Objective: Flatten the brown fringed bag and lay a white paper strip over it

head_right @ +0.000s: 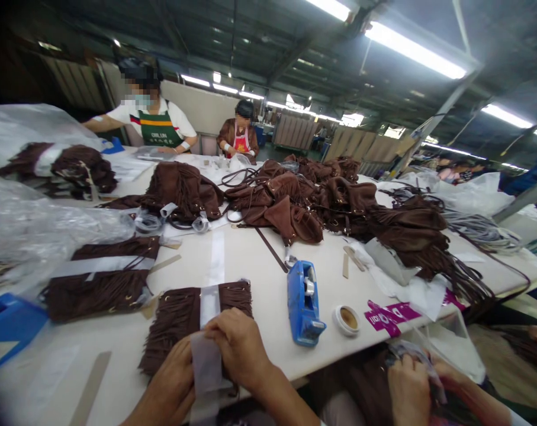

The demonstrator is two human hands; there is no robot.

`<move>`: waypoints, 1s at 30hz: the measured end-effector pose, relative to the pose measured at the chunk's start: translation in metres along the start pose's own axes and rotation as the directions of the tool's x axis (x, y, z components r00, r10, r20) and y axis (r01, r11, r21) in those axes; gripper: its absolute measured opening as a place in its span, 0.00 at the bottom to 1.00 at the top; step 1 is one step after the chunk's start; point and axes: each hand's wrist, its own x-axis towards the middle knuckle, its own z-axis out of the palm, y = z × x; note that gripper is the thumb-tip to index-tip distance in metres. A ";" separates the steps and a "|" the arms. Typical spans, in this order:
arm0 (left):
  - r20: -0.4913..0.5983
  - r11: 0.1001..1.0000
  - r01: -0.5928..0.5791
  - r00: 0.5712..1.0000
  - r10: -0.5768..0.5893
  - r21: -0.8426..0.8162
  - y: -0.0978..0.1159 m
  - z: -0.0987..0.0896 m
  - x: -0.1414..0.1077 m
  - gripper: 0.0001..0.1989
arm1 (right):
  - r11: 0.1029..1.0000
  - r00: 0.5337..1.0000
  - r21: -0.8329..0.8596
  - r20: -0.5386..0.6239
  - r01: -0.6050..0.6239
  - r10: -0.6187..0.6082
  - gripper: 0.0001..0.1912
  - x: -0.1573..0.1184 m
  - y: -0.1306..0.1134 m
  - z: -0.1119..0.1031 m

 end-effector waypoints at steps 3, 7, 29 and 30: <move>0.036 1.000 -0.022 0.999 0.021 0.007 0.001 -0.006 0.004 0.29 | 0.992 0.992 -0.019 0.027 -0.122 0.122 0.06 0.021 0.019 0.017; 0.021 0.999 0.015 1.000 -0.014 -0.029 0.002 -0.014 0.009 0.21 | 0.961 0.962 -0.093 0.065 -0.259 0.265 0.05 0.029 0.040 0.034; -0.182 0.903 0.137 0.981 -0.067 0.407 -0.016 0.034 0.004 0.22 | 0.885 0.915 -0.286 0.060 -0.367 0.399 0.14 0.039 0.043 0.043; -0.157 0.878 0.078 0.988 -0.004 0.471 -0.019 0.035 0.006 0.24 | 0.884 0.921 -0.311 0.064 -0.348 0.385 0.14 0.039 0.043 0.042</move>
